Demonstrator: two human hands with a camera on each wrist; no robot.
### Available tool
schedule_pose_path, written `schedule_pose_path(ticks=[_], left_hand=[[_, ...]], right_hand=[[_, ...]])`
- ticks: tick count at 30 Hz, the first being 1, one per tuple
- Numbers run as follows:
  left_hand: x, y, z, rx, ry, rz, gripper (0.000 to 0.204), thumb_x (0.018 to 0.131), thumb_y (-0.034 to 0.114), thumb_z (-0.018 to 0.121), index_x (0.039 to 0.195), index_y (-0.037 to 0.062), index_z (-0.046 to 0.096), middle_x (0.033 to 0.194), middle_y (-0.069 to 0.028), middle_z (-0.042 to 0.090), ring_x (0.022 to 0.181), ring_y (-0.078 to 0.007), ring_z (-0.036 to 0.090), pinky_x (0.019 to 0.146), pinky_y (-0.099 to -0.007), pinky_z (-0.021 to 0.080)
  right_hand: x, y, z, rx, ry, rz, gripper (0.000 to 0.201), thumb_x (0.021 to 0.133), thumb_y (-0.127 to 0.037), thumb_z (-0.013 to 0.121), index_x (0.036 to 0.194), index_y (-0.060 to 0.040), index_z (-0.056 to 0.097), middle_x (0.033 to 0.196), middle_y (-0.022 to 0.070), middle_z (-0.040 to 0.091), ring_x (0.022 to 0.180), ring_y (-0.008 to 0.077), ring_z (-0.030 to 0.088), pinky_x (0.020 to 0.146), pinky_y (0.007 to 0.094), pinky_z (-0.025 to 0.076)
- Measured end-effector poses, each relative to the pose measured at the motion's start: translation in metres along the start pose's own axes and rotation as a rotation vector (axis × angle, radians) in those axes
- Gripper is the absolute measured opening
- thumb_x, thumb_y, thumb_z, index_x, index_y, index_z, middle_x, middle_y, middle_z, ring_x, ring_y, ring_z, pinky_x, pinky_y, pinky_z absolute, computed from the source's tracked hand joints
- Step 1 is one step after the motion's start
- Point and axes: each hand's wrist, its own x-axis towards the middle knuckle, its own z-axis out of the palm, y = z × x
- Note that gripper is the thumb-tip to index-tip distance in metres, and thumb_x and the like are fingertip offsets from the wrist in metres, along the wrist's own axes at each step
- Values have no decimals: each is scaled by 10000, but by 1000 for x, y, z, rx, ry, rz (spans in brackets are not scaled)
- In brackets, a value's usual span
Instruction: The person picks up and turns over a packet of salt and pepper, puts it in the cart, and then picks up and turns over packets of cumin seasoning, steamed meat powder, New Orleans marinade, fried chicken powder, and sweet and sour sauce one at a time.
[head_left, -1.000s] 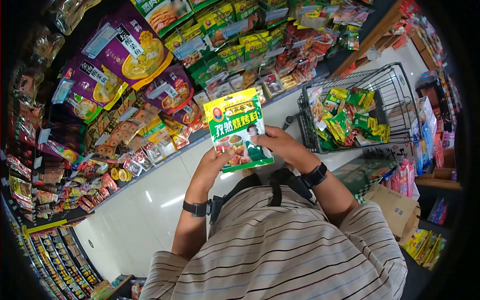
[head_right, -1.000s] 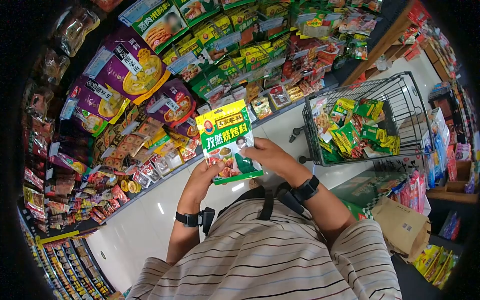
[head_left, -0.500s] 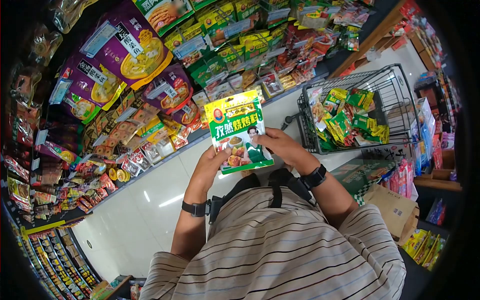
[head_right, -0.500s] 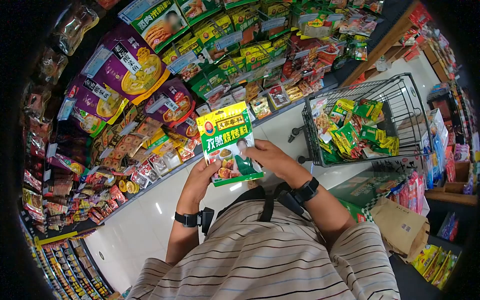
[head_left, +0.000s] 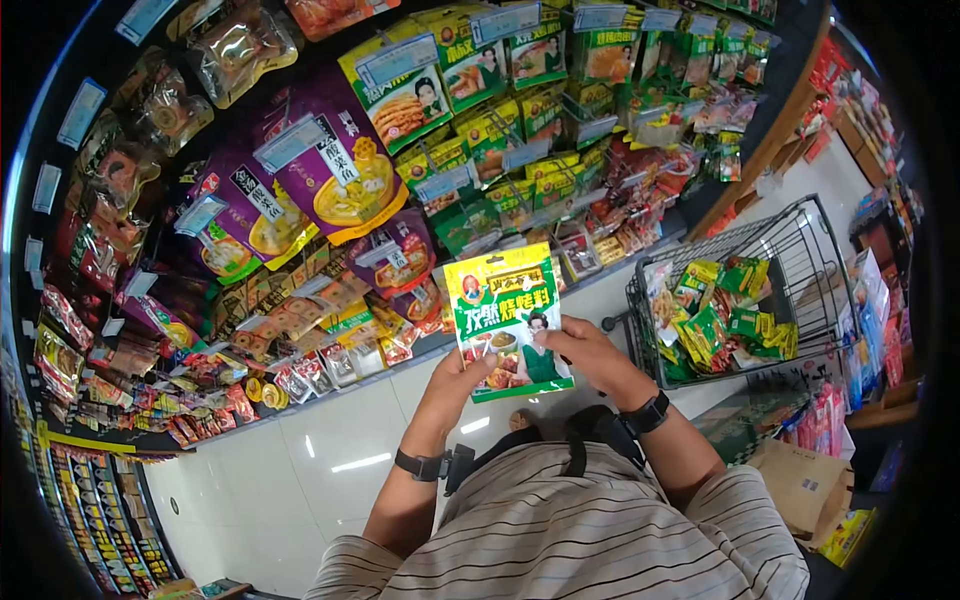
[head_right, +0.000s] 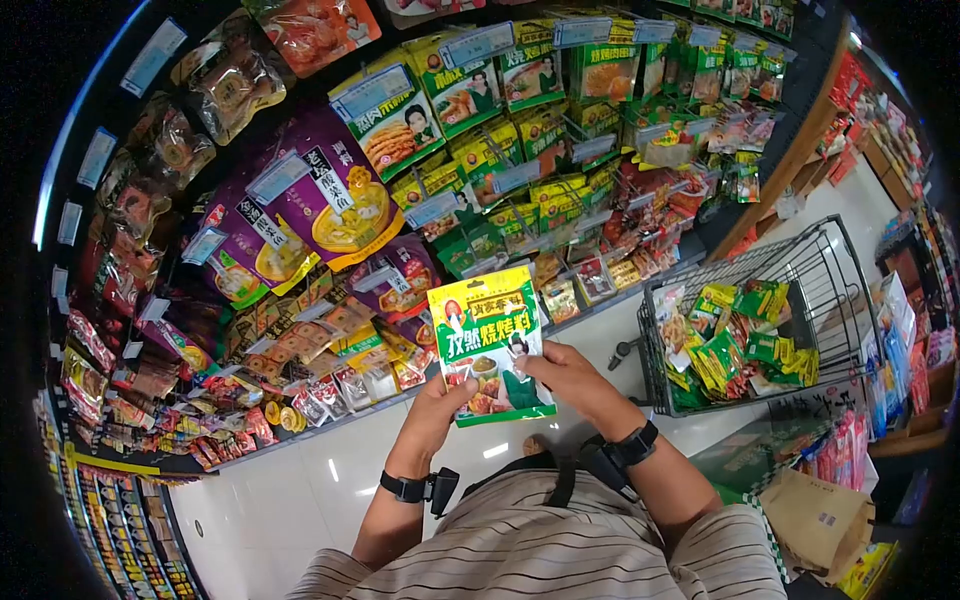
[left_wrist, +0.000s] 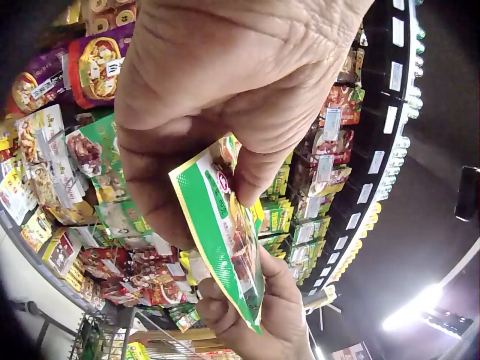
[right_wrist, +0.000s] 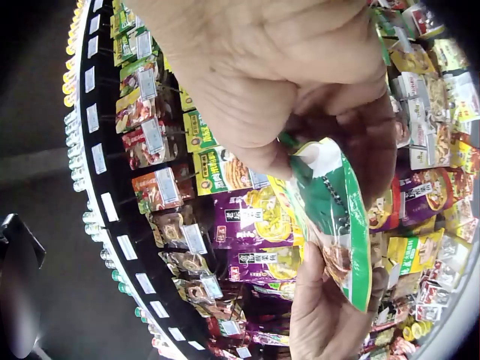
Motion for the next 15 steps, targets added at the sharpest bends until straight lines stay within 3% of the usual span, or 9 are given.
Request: schedule_pose_path(ticks=[4, 8, 15], left_hand=[[1, 9, 3, 37, 76, 39, 359, 957, 144, 631, 1291, 26, 568, 1201, -56, 655, 1049, -147, 632, 913, -301, 508], [0, 13, 8, 39, 150, 100, 354, 965, 158, 626, 1289, 27, 570, 1181, -38, 652, 1049, -114, 613, 909, -273, 488], [0, 35, 28, 64, 193, 175, 358, 960, 164, 621, 1290, 38, 571, 1174, -28, 656, 1068, -117, 606, 938, -285, 477]], right_hand=[[5, -13, -2, -55, -17, -52, 310, 949, -313, 629, 1067, -27, 660, 841, -45, 583, 762, 45, 492, 653, 217, 388], [1, -44, -1, -85, -45, -92, 272, 961, -312, 610, 995, -45, 644, 762, -54, 523, 702, 44, 455, 606, 218, 356], [17, -67, -13, -9, -126, -179, 265, 977, -305, 580, 886, -57, 607, 704, -48, 496, 639, 42, 439, 578, 219, 341]])
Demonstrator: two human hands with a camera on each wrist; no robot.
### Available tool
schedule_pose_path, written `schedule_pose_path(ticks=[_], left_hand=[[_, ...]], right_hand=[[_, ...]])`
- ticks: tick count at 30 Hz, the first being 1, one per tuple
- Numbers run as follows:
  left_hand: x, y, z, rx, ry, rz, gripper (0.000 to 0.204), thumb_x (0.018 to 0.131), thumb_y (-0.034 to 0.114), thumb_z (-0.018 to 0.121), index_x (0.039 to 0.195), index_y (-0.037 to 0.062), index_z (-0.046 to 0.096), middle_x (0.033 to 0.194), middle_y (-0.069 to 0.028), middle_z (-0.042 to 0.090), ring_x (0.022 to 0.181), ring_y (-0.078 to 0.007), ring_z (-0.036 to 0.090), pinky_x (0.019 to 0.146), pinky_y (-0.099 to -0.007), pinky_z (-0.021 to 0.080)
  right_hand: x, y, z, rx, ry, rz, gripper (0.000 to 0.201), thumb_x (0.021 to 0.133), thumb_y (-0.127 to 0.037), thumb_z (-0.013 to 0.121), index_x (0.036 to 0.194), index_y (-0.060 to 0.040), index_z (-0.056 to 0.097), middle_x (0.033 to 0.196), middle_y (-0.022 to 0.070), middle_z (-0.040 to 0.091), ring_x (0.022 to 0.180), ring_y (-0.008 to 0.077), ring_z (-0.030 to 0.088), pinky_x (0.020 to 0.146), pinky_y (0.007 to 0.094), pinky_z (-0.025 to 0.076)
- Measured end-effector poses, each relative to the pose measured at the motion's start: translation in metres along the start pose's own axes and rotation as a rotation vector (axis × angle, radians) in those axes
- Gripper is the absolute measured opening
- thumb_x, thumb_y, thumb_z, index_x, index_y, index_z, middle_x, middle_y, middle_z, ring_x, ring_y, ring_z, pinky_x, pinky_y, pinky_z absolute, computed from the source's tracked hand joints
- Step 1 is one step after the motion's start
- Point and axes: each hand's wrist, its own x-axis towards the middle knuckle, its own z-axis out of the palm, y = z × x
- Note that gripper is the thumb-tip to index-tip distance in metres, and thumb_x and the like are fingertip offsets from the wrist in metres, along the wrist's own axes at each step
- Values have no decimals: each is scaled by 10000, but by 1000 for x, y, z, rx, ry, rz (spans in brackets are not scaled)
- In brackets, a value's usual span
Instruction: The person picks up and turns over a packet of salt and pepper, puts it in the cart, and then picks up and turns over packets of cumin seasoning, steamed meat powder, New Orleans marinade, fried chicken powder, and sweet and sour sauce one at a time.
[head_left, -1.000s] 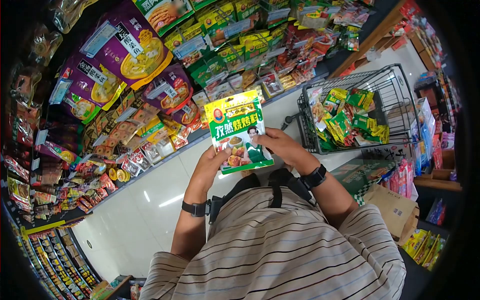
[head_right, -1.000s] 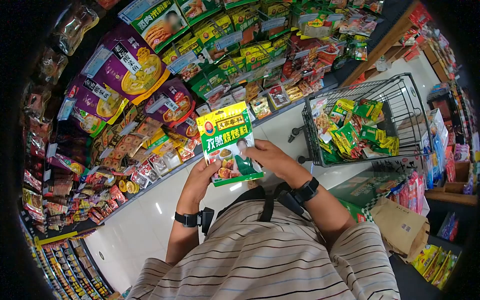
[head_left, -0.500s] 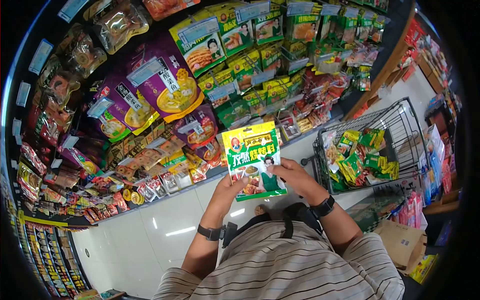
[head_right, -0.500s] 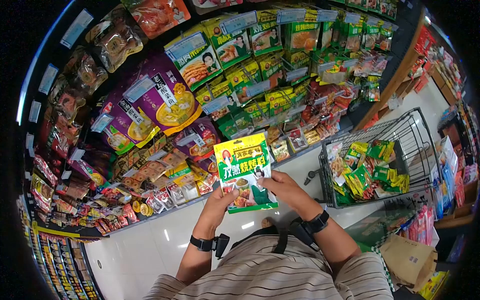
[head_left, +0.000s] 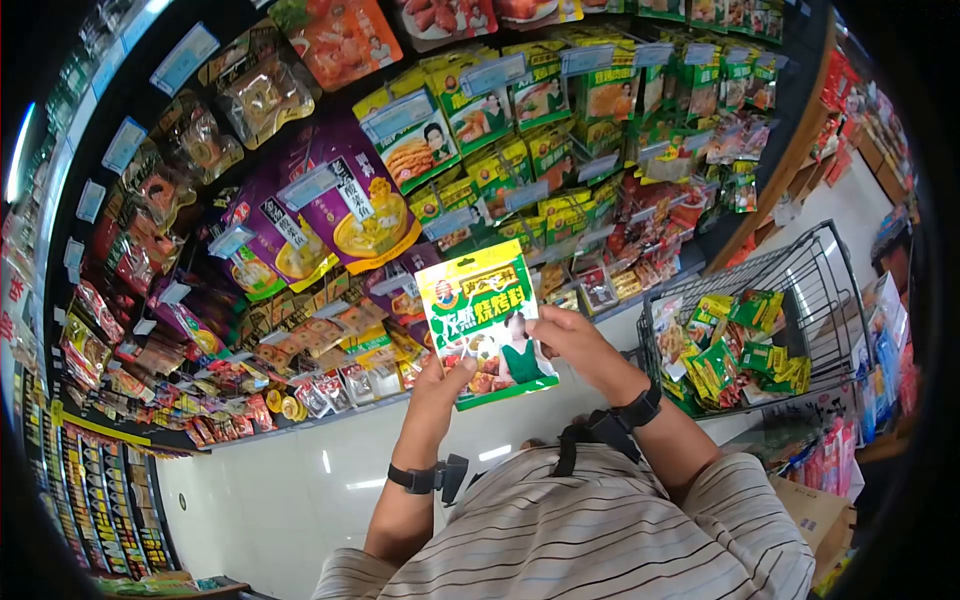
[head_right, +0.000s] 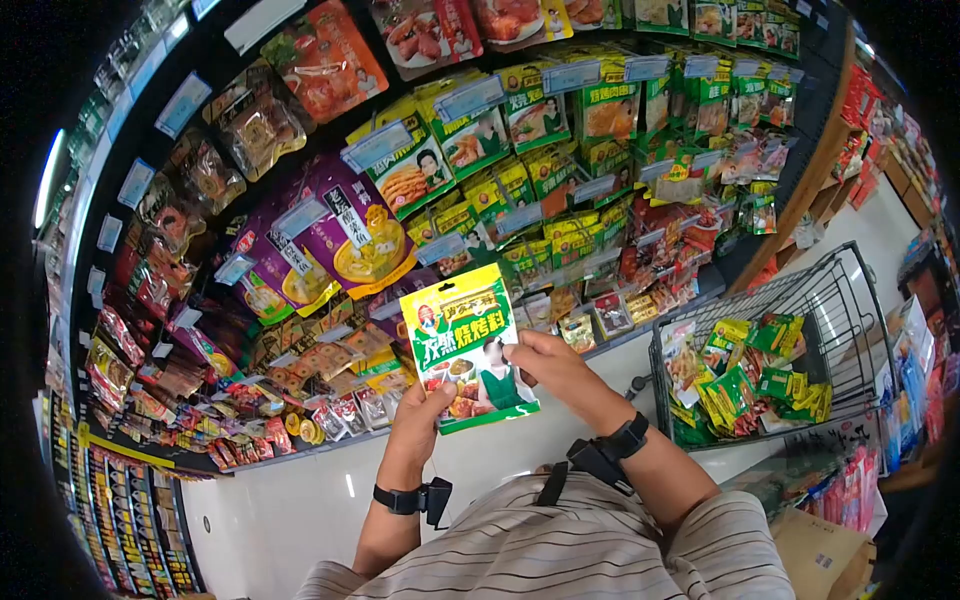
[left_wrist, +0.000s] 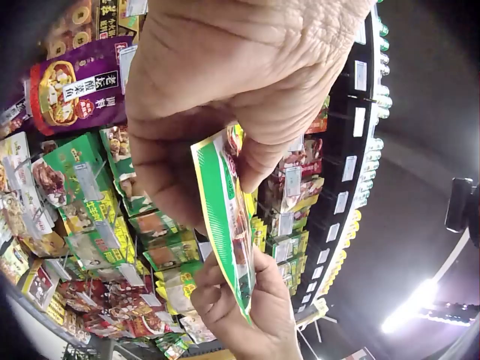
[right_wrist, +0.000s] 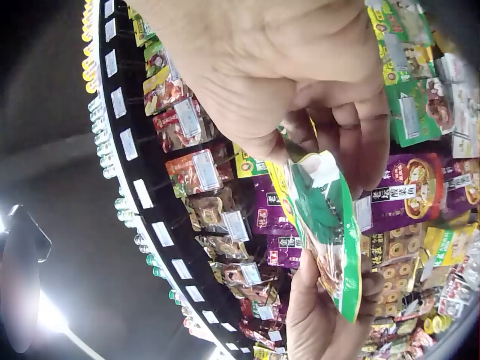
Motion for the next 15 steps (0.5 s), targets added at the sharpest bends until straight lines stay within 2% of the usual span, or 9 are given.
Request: schedule_pose_path(ticks=[7, 10, 13, 15], left_hand=[[15, 15, 32, -29, 19, 72, 393, 968, 178, 612, 1324, 40, 519, 1196, -61, 645, 1070, -140, 622, 935, -302, 493], [21, 11, 44, -23, 14, 76, 405, 968, 171, 610, 1336, 38, 503, 1210, -72, 639, 1067, -148, 628, 929, -309, 501], [28, 9, 61, -16, 26, 69, 399, 964, 158, 609, 1326, 24, 507, 1212, -74, 640, 1067, -157, 633, 924, -319, 513], [28, 14, 80, -26, 47, 96, 385, 959, 159, 617, 1300, 3, 530, 1213, -73, 640, 1063, -158, 634, 920, -326, 519]], right_hand=[[15, -13, -27, -39, 6, -106, 298, 975, -319, 586, 810, -71, 561, 673, -57, 470, 602, 37, 409, 526, 232, 307], [15, -22, -42, -22, 10, -108, 292, 974, -323, 587, 832, -68, 582, 672, -64, 467, 599, 32, 402, 526, 230, 305], [12, -27, -59, -8, -46, -53, 231, 972, -279, 595, 1003, -57, 650, 763, -78, 526, 658, 22, 430, 590, 202, 345], [16, -17, -72, 31, -56, -65, 243, 974, -303, 594, 971, -64, 636, 739, -72, 526, 643, 25, 445, 572, 203, 345]])
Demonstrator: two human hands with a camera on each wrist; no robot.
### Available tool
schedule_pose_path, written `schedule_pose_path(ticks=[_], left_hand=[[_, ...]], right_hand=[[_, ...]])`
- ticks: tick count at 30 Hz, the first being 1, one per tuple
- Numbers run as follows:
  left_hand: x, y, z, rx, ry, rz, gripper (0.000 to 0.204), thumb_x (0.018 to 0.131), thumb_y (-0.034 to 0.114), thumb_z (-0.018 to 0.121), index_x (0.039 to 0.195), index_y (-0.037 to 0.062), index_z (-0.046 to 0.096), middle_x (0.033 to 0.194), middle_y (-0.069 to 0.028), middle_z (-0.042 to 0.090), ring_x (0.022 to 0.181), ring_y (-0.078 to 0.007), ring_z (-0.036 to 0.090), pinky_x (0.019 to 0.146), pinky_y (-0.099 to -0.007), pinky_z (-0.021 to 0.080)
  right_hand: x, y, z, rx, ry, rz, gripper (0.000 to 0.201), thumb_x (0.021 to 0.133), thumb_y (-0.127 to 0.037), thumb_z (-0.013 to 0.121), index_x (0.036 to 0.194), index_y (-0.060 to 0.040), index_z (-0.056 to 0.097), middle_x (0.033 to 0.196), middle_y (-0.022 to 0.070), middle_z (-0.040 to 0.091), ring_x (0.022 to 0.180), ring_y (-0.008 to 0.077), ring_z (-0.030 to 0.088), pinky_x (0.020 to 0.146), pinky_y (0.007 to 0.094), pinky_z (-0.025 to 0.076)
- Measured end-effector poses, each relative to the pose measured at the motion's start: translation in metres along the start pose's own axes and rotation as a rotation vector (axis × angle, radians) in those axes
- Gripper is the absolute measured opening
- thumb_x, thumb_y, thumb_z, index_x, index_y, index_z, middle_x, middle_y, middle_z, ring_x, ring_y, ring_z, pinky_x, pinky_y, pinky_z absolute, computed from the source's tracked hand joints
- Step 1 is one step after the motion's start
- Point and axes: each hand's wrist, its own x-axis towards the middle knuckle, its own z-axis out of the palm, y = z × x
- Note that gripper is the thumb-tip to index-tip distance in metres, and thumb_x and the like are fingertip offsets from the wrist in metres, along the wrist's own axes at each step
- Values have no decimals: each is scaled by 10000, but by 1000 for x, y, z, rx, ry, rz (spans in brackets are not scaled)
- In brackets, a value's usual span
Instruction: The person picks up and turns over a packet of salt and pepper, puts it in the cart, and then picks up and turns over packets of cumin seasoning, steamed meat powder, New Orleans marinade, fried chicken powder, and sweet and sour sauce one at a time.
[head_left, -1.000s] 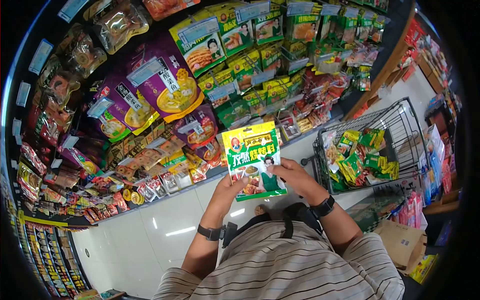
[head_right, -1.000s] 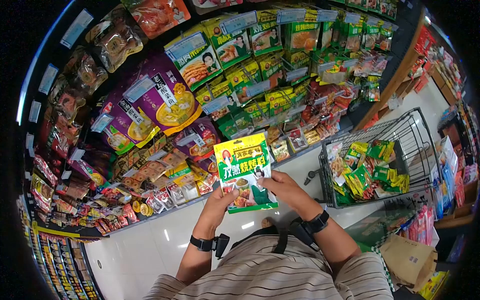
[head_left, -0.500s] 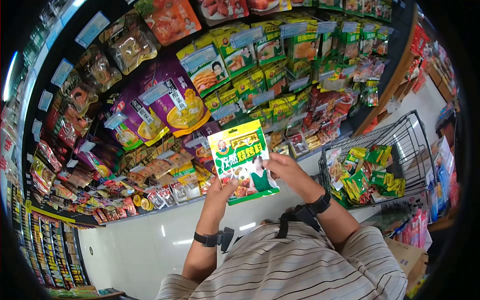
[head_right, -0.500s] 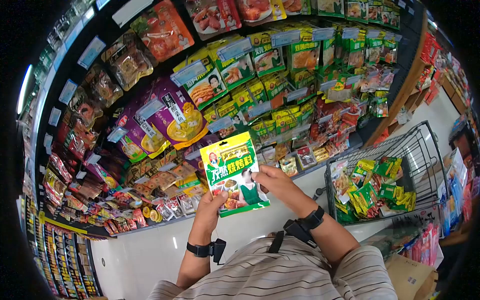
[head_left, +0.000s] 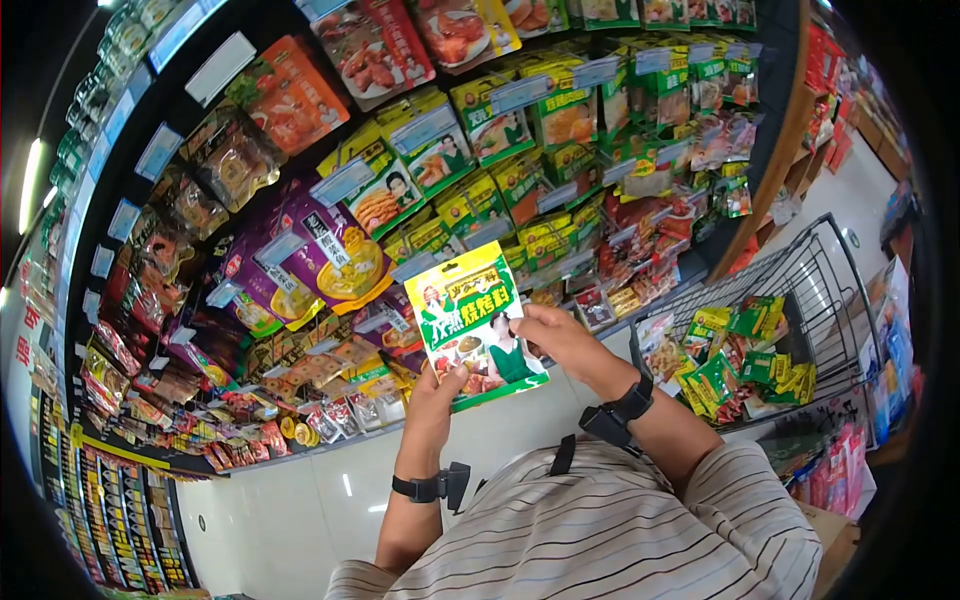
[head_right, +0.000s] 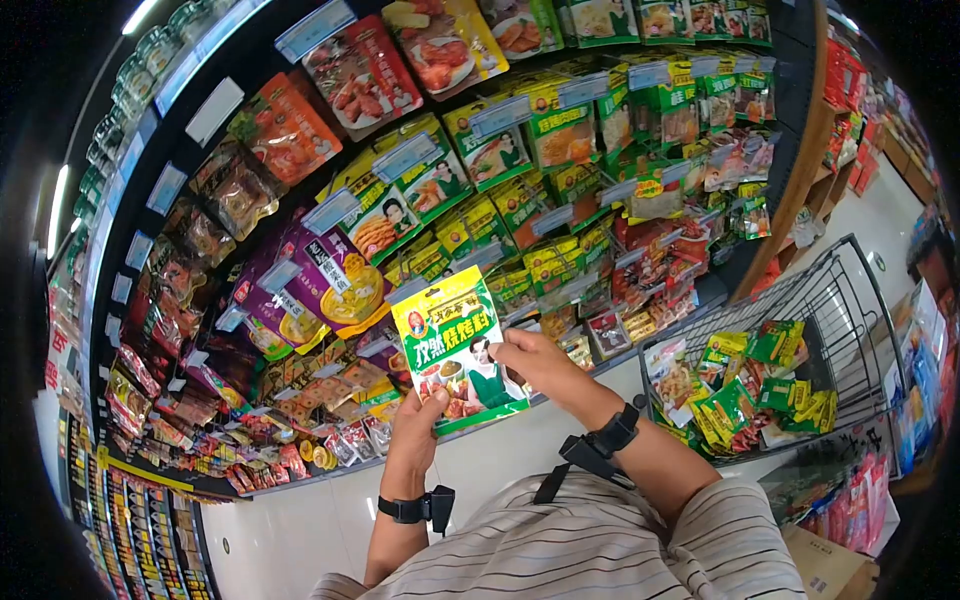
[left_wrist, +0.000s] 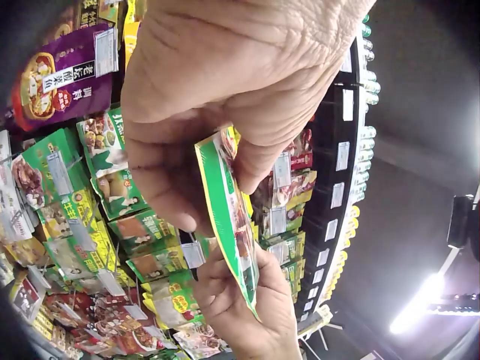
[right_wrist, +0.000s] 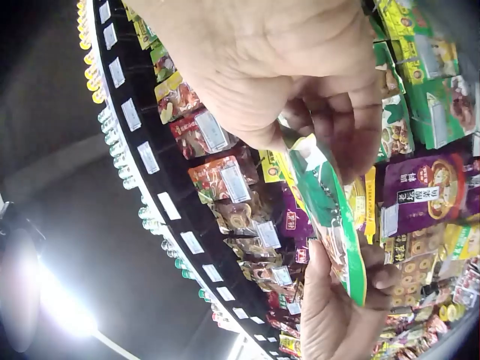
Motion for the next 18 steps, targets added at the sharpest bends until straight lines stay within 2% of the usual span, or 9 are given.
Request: schedule_pose_path(ticks=[2, 3, 6, 9, 12, 15, 18], left_hand=[[3, 2, 12, 5, -6, -13, 364, 959, 129, 602, 1295, 12, 524, 1183, -81, 655, 1033, -167, 653, 912, -322, 529], [6, 3, 18, 7, -10, -21, 355, 959, 114, 594, 1292, 17, 520, 1168, -86, 663, 1018, -171, 663, 908, -320, 535], [11, 3, 32, 47, -19, -51, 332, 958, 111, 593, 1269, 14, 537, 1148, -87, 674, 999, -166, 669, 902, -315, 531], [20, -4, 42, 63, -55, -15, 322, 962, 118, 590, 1264, 15, 547, 1139, -85, 679, 996, -162, 669, 890, -305, 529], [26, -5, 51, 78, -83, -6, 322, 968, 132, 591, 1266, 16, 557, 1142, -85, 679, 989, -153, 664, 877, -296, 523], [34, -8, 55, 88, -80, -26, 351, 974, 158, 601, 1292, 18, 553, 1179, -61, 660, 1036, -130, 628, 922, -293, 487], [42, -12, 55, 104, -71, -33, 366, 971, 179, 614, 1296, 20, 555, 1208, -42, 643, 1088, -119, 591, 960, -290, 452]], right_hand=[[1, 4, -10, 39, 21, -24, 270, 971, -331, 592, 882, -77, 619, 679, -63, 510, 603, 28, 458, 531, 206, 335], [-2, 1, -16, 45, 38, 0, 275, 971, -334, 591, 874, -78, 612, 681, -51, 533, 613, 41, 500, 546, 210, 373], [-10, -11, -33, 15, 59, -47, 274, 973, -326, 583, 863, -77, 602, 677, -42, 538, 616, 54, 516, 557, 224, 397], [-16, -14, -48, 43, 61, -49, 225, 982, -279, 585, 931, -61, 605, 776, -42, 549, 665, 55, 509, 593, 228, 401], [-19, -14, -60, 34, 75, -74, 214, 974, -269, 587, 924, -62, 603, 772, -44, 546, 673, 55, 509, 604, 227, 401], [-19, -15, -64, 3, 153, -132, 272, 972, -298, 568, 862, -51, 601, 667, -25, 538, 610, 67, 499, 564, 246, 387], [-17, -13, -71, -27, 174, -142, 283, 968, -306, 565, 865, -45, 605, 662, -21, 533, 605, 67, 486, 561, 243, 378]])
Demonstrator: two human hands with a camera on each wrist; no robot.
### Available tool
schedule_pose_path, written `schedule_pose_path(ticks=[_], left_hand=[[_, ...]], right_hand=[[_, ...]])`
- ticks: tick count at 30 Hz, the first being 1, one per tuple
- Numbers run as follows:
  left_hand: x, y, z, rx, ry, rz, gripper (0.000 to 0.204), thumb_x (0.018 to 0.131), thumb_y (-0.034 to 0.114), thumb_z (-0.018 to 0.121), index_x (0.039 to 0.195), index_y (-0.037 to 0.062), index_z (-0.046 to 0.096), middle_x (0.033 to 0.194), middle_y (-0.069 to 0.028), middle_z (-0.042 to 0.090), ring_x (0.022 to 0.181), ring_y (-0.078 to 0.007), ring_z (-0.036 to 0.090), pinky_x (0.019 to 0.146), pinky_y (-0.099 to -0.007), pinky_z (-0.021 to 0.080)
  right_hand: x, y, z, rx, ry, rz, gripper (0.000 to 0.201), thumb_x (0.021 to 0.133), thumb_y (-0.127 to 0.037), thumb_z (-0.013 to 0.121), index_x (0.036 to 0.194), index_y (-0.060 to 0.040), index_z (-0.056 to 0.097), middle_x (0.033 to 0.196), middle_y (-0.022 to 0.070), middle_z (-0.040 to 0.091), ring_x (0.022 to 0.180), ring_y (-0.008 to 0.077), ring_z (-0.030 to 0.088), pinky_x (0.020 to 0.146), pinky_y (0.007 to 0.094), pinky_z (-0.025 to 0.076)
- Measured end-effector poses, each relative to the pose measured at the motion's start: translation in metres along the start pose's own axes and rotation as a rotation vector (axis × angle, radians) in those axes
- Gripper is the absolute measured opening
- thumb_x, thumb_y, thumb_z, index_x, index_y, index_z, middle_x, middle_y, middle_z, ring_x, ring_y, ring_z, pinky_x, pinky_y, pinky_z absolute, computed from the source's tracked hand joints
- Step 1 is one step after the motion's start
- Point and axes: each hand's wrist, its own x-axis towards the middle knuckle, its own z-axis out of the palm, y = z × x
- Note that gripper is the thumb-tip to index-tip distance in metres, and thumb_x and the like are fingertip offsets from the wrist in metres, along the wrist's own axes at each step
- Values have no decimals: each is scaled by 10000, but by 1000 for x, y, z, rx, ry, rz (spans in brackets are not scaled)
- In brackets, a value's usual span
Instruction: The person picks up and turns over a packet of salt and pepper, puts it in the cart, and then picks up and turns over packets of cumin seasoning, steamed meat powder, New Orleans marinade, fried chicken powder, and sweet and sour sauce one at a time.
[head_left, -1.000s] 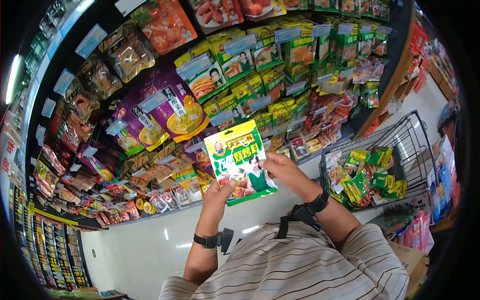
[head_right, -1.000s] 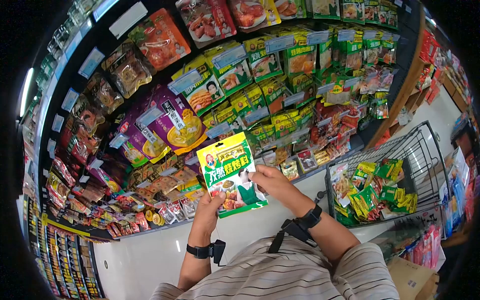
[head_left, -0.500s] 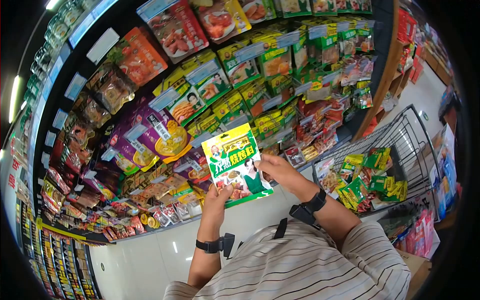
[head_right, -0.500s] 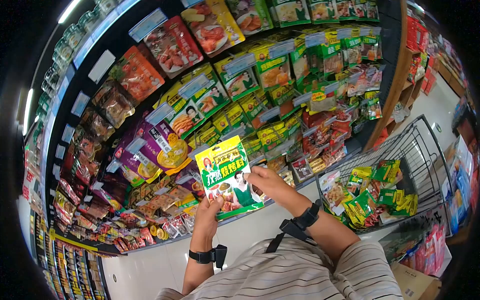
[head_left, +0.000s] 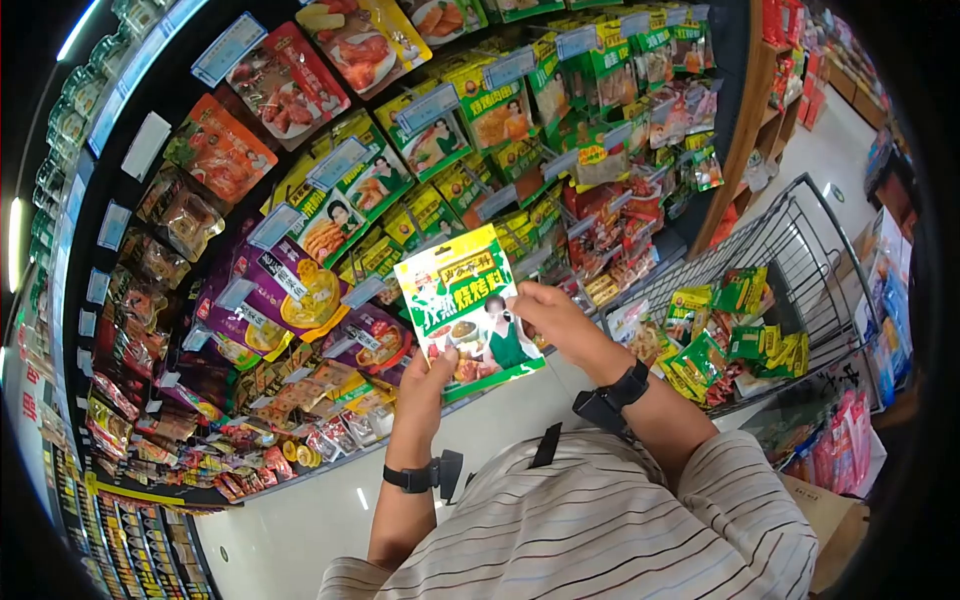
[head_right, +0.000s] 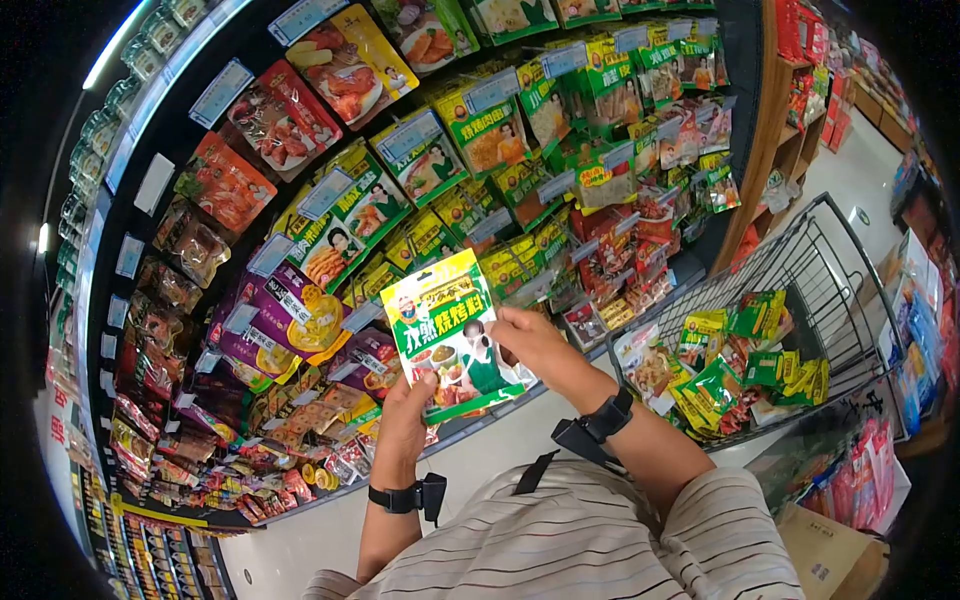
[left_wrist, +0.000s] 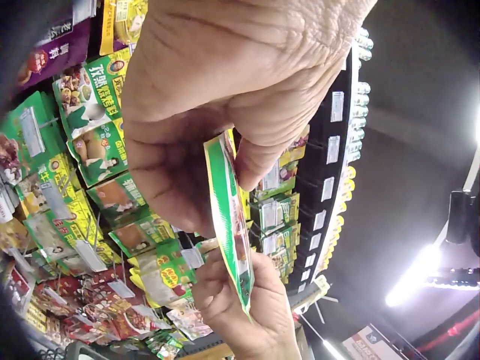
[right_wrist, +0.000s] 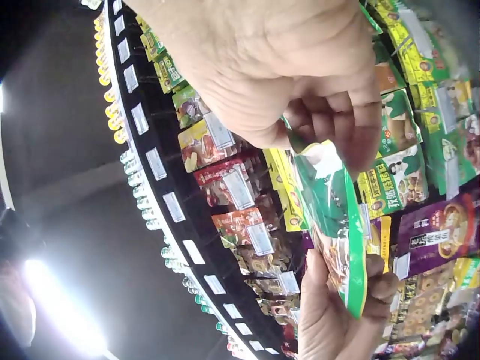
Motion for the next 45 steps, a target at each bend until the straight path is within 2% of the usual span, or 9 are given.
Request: schedule_pose_path(ticks=[4, 8, 9, 21, 26, 30, 33, 40, 45], left_hand=[[7, -1, 4, 26, 23, 2, 361, 962, 192, 632, 1275, 21, 572, 1188, -26, 644, 1085, -118, 579, 958, -292, 444], [11, 5, 10, 102, 21, 45, 345, 966, 183, 617, 1268, 20, 582, 1184, -24, 645, 1074, -109, 578, 950, -283, 442], [10, 11, 16, 125, 21, 69, 345, 968, 180, 613, 1271, 20, 580, 1185, -24, 645, 1072, -108, 579, 950, -283, 442], [23, 4, 25, 151, 12, 119, 315, 975, 168, 604, 1251, 22, 565, 1157, -61, 663, 1028, -130, 631, 912, -306, 509], [26, -7, 21, 145, 28, 67, 327, 972, 172, 611, 1258, 21, 565, 1170, -54, 655, 1028, -130, 628, 905, -301, 511], [26, -19, 18, 139, 20, -23, 391, 947, 262, 662, 1254, 31, 588, 1171, -17, 640, 1053, -99, 572, 935, -277, 437], [19, -21, 25, 153, -28, -113, 398, 959, 242, 643, 1287, 27, 575, 1186, -33, 646, 1048, -117, 595, 916, -284, 463], [17, -50, 27, 169, -67, -255, 380, 978, 222, 619, 1303, 28, 585, 1201, -35, 647, 1063, -116, 600, 929, -283, 470], [23, -66, 45, 129, -130, -315, 384, 989, 209, 601, 1332, 41, 555, 1205, -29, 643, 1084, -112, 591, 924, -283, 481]], right_hand=[[4, 4, -9, 92, -22, 67, 196, 969, -265, 583, 916, -76, 599, 763, -66, 510, 677, 25, 453, 586, 212, 347], [9, 6, -15, 136, -30, 65, 168, 978, -250, 568, 959, -91, 618, 738, -83, 504, 637, 9, 445, 551, 203, 322], [9, 1, -13, 135, 7, 49, 260, 961, -295, 566, 863, -57, 601, 664, -20, 518, 589, 65, 463, 537, 243, 351], [16, 5, -24, 265, 3, 75, 178, 974, -240, 577, 929, -70, 603, 693, -78, 491, 578, 18, 427, 513, 209, 309], [15, 9, -30, 243, 1, 96, 172, 980, -229, 565, 912, -75, 602, 683, -80, 474, 575, 15, 417, 504, 217, 300], [8, 18, -38, 205, -29, 172, 202, 969, -252, 577, 993, -60, 639, 765, -43, 572, 637, 30, 509, 533, 205, 375], [-1, 31, -40, 180, -34, 259, 287, 957, -276, 586, 1105, -43, 662, 915, 6, 666, 754, 69, 612, 613, 216, 479], [-22, 78, -52, 207, 36, 309, 271, 947, -291, 593, 1052, -51, 663, 843, -9, 639, 676, 72, 567, 588, 234, 448], [-42, 85, -67, 307, 108, 360, 265, 951, -288, 581, 1068, -67, 671, 906, -20, 646, 744, 50, 564, 630, 221, 431]])
